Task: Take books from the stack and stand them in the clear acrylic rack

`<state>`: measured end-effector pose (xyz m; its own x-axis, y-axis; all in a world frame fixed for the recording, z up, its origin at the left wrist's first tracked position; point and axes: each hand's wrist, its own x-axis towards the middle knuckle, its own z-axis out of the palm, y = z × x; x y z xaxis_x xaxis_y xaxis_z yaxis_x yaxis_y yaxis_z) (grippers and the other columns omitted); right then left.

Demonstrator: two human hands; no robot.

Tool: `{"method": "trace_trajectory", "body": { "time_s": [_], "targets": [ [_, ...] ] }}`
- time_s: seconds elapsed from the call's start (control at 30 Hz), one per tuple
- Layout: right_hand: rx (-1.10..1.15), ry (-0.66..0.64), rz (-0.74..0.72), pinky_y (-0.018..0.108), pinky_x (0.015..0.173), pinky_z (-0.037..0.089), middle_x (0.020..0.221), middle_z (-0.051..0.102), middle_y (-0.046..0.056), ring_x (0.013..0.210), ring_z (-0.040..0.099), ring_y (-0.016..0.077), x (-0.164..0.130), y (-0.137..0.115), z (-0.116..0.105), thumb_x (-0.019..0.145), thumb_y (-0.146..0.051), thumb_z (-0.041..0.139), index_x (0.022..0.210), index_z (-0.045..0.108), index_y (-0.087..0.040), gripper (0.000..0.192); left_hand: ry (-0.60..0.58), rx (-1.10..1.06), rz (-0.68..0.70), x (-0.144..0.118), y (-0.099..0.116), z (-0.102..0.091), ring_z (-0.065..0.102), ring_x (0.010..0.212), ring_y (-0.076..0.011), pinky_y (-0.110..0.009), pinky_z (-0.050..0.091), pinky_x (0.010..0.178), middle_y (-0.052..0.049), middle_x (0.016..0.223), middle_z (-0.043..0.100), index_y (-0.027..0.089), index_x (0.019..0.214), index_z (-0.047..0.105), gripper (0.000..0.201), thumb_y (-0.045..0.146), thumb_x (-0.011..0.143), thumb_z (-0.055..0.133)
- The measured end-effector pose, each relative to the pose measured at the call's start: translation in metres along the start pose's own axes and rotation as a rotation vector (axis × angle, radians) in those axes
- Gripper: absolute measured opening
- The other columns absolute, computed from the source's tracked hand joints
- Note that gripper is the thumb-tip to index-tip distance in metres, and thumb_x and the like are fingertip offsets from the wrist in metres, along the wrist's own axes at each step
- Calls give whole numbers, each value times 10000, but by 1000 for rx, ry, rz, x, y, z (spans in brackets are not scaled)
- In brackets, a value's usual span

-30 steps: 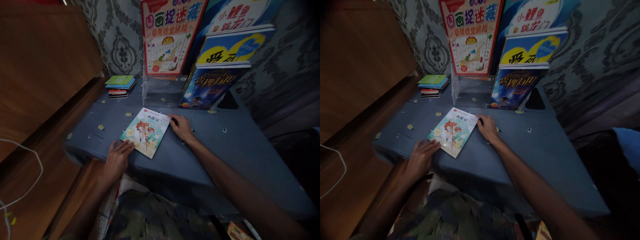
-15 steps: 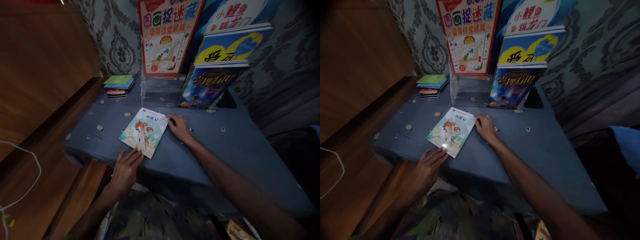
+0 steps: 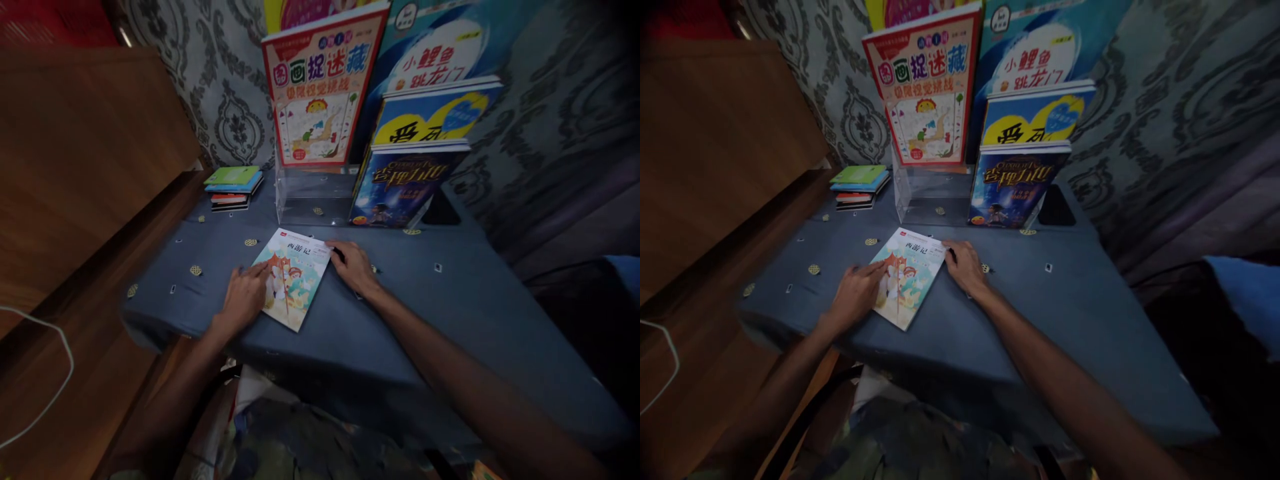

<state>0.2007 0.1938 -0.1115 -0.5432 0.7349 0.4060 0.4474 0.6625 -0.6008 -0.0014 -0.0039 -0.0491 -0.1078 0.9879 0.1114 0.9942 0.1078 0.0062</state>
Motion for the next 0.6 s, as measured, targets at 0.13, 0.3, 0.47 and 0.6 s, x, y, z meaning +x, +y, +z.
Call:
{"method": "trace_trajectory", "body": {
  "time_s": [0.13, 0.3, 0.47, 0.6],
  "targets": [
    [27, -17, 16, 431, 941, 511, 1127, 758, 96, 1039, 660, 273, 2, -3, -4, 900, -193, 467, 1152, 732, -202, 366, -34, 15, -2, 52, -4, -1, 592, 1267, -247, -473, 379, 1109, -127, 1422, 593, 174, 1282, 600, 361, 127, 970, 423],
    [16, -12, 39, 430, 923, 526, 1062, 764, 102, 991, 677, 270, 3, -1, -6, 893, -158, 446, 1174, 716, -197, 392, -58, -43, 96, 102, 18, 2, 567, 1298, -244, -456, 416, 1088, -146, 1444, 564, 151, 1300, 579, 348, 158, 996, 408],
    [104, 23, 50, 471, 1016, 501, 1182, 741, 120, 1129, 661, 268, 2, 4, -2, 900, -151, 419, 1343, 582, -169, 472, -62, -115, 327, 96, 58, 7, 456, 1417, -236, -483, 376, 1139, -132, 1513, 500, 190, 1387, 529, 394, 193, 1012, 406],
    [147, 46, 42, 510, 1034, 490, 1185, 744, 131, 1149, 663, 274, 3, 5, -2, 908, -161, 409, 1429, 474, -161, 525, -86, -109, 427, 65, 76, 10, 375, 1470, -276, -562, 324, 1163, -130, 1556, 445, 201, 1389, 526, 402, 317, 1007, 471]
  ]
}}
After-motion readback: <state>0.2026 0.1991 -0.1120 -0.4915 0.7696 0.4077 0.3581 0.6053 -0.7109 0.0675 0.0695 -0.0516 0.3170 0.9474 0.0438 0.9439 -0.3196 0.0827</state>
